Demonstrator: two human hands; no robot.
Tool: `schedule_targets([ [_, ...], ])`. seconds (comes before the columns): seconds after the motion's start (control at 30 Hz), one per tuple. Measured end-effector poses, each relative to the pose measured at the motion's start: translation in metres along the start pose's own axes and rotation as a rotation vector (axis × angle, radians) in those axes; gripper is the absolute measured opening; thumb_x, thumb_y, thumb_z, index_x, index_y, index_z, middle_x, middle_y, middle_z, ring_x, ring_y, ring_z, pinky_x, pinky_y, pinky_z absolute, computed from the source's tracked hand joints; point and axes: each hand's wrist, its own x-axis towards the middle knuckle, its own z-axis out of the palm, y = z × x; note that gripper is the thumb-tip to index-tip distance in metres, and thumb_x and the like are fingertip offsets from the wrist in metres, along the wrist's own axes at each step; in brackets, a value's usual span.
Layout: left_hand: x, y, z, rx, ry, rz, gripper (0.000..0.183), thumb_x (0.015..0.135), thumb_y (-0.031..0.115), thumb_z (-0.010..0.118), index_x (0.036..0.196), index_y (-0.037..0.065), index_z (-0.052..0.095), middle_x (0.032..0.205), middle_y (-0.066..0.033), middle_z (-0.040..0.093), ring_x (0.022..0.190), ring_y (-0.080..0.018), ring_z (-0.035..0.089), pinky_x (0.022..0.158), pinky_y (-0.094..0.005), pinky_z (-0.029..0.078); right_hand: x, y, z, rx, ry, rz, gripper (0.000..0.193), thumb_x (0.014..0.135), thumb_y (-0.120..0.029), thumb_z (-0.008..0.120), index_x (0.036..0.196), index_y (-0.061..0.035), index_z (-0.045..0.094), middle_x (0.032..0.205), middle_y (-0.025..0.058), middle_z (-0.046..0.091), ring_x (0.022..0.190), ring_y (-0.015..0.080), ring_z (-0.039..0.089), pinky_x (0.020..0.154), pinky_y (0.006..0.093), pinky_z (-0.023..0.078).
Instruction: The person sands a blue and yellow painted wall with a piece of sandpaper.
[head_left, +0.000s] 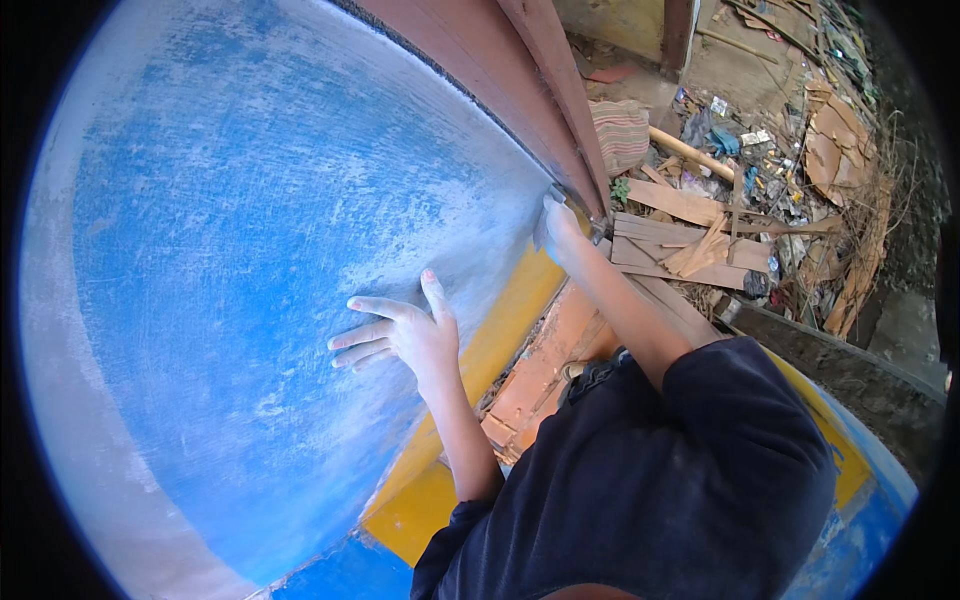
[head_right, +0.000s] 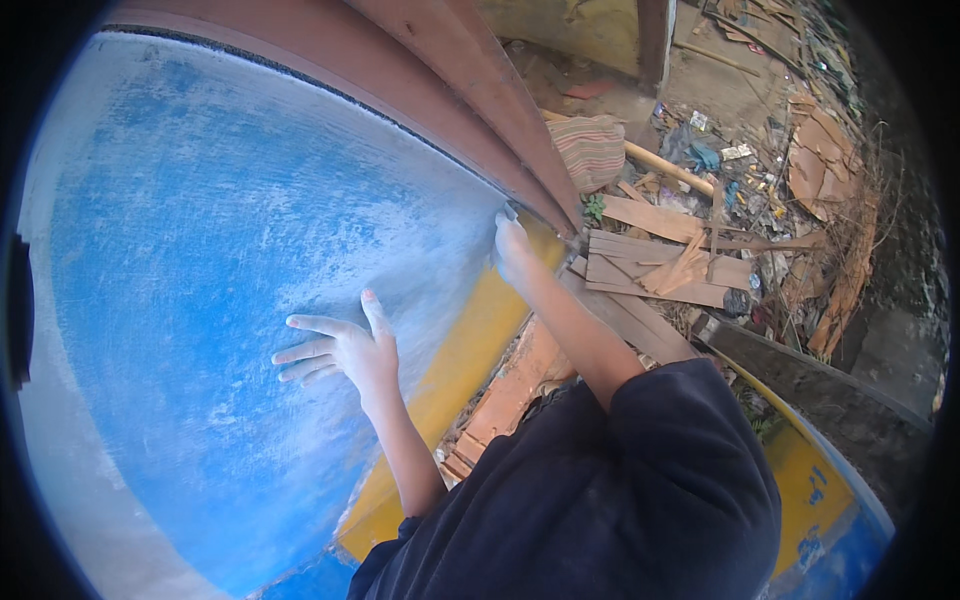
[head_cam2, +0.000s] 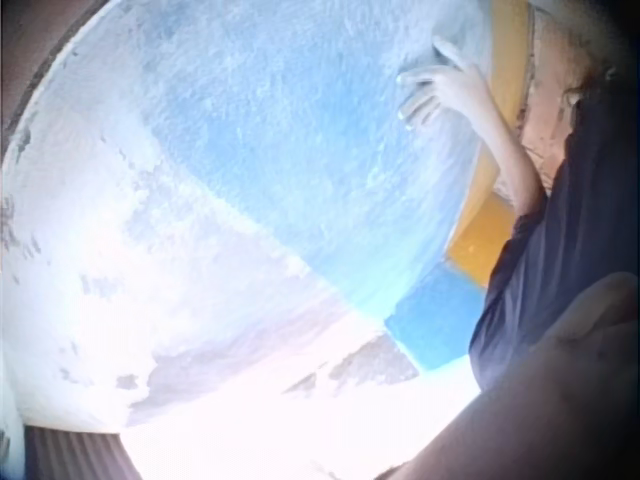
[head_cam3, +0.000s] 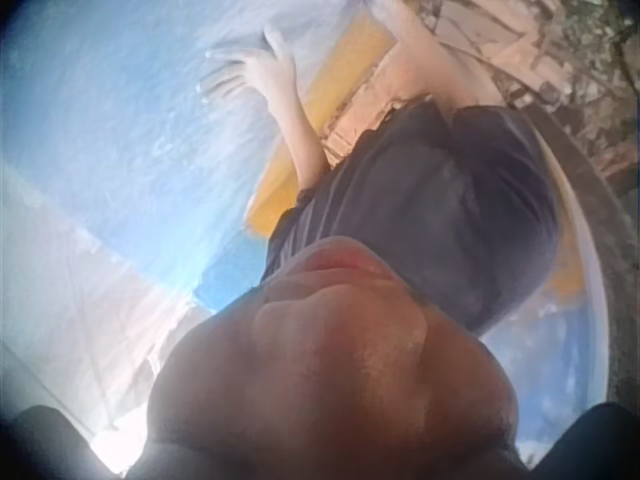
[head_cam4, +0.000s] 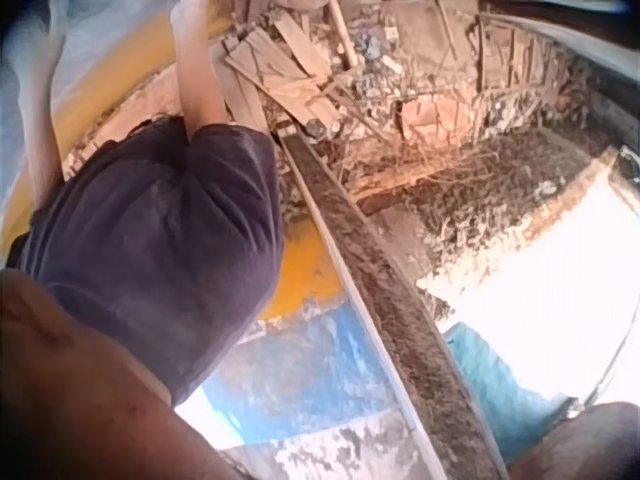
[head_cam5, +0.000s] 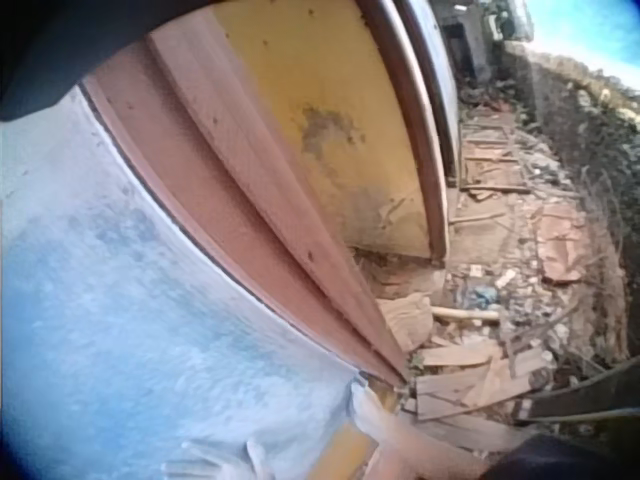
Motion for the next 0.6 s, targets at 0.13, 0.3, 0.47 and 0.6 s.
schedule_targets([
  [0.13, 0.0, -0.003, 0.008, 0.003, 0.057, 0.046, 0.12, 0.09, 0.075, 0.046, 0.151, 0.003, -0.028, 0.136, -0.0524, -0.036, 0.12, -0.0756, -0.034, 0.088, -0.0882, -0.006, -0.011, 0.027, 0.011, -0.021, -0.063, -0.17, 0.043, 0.108, -0.024, 0.036, 0.148, -0.0082, 0.041, 0.145, 0.0084, 0.048, 0.13, 0.0206, 0.045, 0.109, 0.0355, 0.036],
  [0.3, 0.002, -0.002, 0.008, -0.08, 0.031, 0.006, 0.119, 0.09, 0.075, 0.046, 0.151, 0.005, -0.029, 0.136, -0.0507, -0.039, 0.12, -0.0741, -0.036, 0.087, -0.0883, -0.008, 0.018, 0.005, -0.022, -0.029, 0.003, 0.051, 0.044, 0.109, -0.019, 0.034, 0.151, -0.0089, 0.036, 0.151, 0.0087, 0.044, 0.136, 0.0214, 0.041, 0.114, 0.0359, 0.032],
  [0.47, 0.0, -0.009, 0.015, -0.019, 0.128, 0.074, 0.12, 0.089, 0.072, 0.05, 0.152, 0.008, -0.029, 0.137, -0.0483, -0.041, 0.118, -0.0763, -0.036, 0.08, -0.091, -0.006, 0.005, 0.023, -0.006, 0.089, -0.041, -0.133, 0.037, 0.109, -0.024, 0.032, 0.139, -0.0071, 0.045, 0.12, 0.009, 0.058, 0.098, 0.0211, 0.057, 0.076, 0.037, 0.046],
  [0.6, -0.001, -0.009, 0.019, -0.011, 0.109, 0.074, 0.12, 0.09, 0.073, 0.049, 0.151, 0.007, -0.03, 0.137, -0.0484, -0.041, 0.12, -0.0745, -0.037, 0.084, -0.0893, -0.008, 0.024, 0.002, -0.028, -0.084, -0.034, 0.131, 0.042, 0.109, -0.024, 0.032, 0.148, -0.0096, 0.039, 0.122, 0.0055, 0.06, 0.099, 0.0192, 0.06, 0.079, 0.0354, 0.05],
])
